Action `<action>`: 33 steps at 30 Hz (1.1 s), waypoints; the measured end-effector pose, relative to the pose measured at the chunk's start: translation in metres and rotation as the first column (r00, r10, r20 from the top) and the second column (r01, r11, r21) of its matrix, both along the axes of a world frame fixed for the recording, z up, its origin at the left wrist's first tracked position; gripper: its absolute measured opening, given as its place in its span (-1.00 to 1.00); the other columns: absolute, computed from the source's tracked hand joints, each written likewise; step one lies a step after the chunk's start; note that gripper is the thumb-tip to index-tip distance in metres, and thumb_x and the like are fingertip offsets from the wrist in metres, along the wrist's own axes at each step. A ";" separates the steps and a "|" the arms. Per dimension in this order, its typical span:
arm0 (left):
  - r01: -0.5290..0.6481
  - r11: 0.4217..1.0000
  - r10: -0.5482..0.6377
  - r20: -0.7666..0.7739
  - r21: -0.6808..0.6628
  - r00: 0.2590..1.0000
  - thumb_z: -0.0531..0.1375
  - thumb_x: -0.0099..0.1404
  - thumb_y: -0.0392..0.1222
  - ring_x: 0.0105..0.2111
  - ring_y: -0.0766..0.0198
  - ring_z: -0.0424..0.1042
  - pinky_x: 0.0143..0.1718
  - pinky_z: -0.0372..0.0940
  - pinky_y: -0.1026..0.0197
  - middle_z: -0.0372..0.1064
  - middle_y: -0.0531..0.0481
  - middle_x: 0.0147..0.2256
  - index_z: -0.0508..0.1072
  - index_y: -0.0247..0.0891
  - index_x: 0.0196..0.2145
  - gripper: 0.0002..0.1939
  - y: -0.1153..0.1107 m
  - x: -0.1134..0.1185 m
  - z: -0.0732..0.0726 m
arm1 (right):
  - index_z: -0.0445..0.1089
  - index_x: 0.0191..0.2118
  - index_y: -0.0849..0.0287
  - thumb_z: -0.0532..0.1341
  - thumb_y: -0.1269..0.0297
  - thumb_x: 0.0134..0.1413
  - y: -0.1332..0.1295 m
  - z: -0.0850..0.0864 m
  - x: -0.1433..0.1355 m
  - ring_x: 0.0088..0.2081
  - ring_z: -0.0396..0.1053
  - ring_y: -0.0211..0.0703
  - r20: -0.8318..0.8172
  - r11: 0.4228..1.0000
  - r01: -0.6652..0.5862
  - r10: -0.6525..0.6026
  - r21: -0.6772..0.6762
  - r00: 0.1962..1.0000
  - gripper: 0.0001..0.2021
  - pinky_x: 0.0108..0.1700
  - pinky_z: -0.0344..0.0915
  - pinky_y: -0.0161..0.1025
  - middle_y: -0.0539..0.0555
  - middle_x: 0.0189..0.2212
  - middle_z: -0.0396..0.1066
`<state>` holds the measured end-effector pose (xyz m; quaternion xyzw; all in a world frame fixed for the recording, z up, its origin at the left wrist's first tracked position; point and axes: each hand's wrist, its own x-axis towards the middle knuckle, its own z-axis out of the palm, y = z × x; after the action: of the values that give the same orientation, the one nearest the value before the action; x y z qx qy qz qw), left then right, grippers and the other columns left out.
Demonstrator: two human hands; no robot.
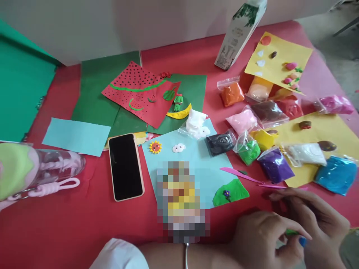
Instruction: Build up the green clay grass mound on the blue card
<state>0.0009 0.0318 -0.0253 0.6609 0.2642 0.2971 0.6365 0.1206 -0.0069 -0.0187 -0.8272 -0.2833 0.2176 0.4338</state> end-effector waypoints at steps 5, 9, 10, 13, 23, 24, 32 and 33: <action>0.030 1.000 -0.030 -0.009 -0.003 0.999 0.01 0.40 -0.14 -0.45 0.30 0.43 -0.22 0.39 0.25 0.51 -0.02 -0.36 0.46 -0.26 -0.20 -0.75 -0.002 -0.001 -0.002 | 0.50 -0.39 -0.08 0.21 0.21 0.06 0.004 -0.001 -0.003 -0.47 0.46 -0.01 0.055 0.999 0.013 -0.015 0.045 0.998 -0.89 -0.42 0.38 -0.12 -0.03 -0.53 0.50; 0.035 0.999 -0.034 0.019 -0.024 0.999 0.03 0.35 -0.14 -0.48 0.28 0.41 -0.29 0.41 0.23 0.49 -0.03 -0.38 0.44 -0.25 -0.23 -0.78 0.001 0.000 -0.004 | 0.50 -0.39 -0.03 0.21 0.24 0.07 0.005 -0.004 -0.001 -0.48 0.45 -0.07 0.051 0.997 0.000 -0.004 0.073 0.999 -0.89 -0.42 0.35 -0.16 -0.03 -0.53 0.50; 0.042 0.999 -0.042 0.019 -0.031 0.999 0.04 0.32 -0.15 -0.48 0.26 0.41 -0.30 0.41 0.22 0.49 -0.03 -0.38 0.44 -0.24 -0.23 -0.79 0.002 -0.001 -0.004 | 0.50 -0.39 -0.03 0.21 0.24 0.08 0.006 -0.003 -0.001 -0.47 0.45 -0.06 0.041 0.998 0.005 -0.007 0.068 0.999 -0.89 -0.42 0.34 -0.15 -0.03 -0.52 0.50; 0.089 0.993 -0.089 0.007 -0.078 0.996 0.07 0.27 -0.19 -0.46 0.21 0.43 -0.28 0.43 0.16 0.47 -0.04 -0.40 0.42 -0.19 -0.26 -0.85 0.005 -0.002 -0.002 | 0.50 -0.38 -0.06 0.21 0.23 0.08 0.009 -0.002 -0.004 -0.46 0.45 0.00 0.031 0.998 0.028 -0.030 0.048 0.999 -0.89 -0.40 0.34 -0.08 -0.01 -0.53 0.49; 0.046 0.991 -0.040 0.047 -0.123 0.998 0.08 0.18 -0.30 -0.49 0.23 0.35 -0.29 0.39 0.16 0.40 -0.01 -0.44 0.36 -0.17 -0.33 -0.90 0.006 0.000 0.000 | 0.51 -0.38 -0.03 0.20 0.28 0.07 0.008 -0.006 -0.002 -0.47 0.46 -0.02 0.077 0.993 -0.011 0.003 0.114 0.997 -0.88 -0.40 0.39 -0.10 0.03 -0.52 0.49; 0.039 0.992 -0.033 0.048 -0.124 0.998 0.08 0.17 -0.31 -0.50 0.25 0.33 -0.31 0.38 0.17 0.39 -0.01 -0.44 0.36 -0.18 -0.33 -0.89 0.006 0.000 0.001 | 0.51 -0.38 -0.02 0.20 0.29 0.06 0.009 -0.006 -0.002 -0.47 0.47 -0.03 0.059 0.992 -0.018 0.010 0.127 0.998 -0.88 -0.41 0.39 -0.11 0.03 -0.53 0.49; 0.029 0.993 -0.025 0.039 -0.117 0.999 0.06 0.11 -0.39 -0.57 0.36 0.21 -0.46 0.29 0.26 0.38 0.00 -0.38 0.37 -0.23 -0.31 -0.81 0.005 0.002 0.004 | 0.50 -0.35 0.00 0.19 0.30 0.09 0.009 -0.007 0.003 -0.42 0.49 -0.04 -0.039 0.984 -0.064 0.072 0.168 0.997 -0.87 -0.35 0.41 -0.16 0.01 -0.49 0.49; 0.038 0.992 -0.035 0.033 -0.124 0.999 0.07 0.11 -0.39 -0.57 0.37 0.21 -0.47 0.29 0.26 0.37 0.01 -0.39 0.37 -0.23 -0.30 -0.81 0.005 0.002 0.003 | 0.50 -0.35 0.00 0.18 0.30 0.09 0.009 -0.007 0.004 -0.42 0.49 -0.05 -0.039 0.982 -0.072 0.080 0.175 0.996 -0.87 -0.36 0.41 -0.16 0.01 -0.49 0.49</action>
<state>0.0026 0.0369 -0.0220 0.6200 0.2604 0.2783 0.6858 0.1248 0.0020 -0.0260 -0.7696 -0.3225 0.2274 0.5020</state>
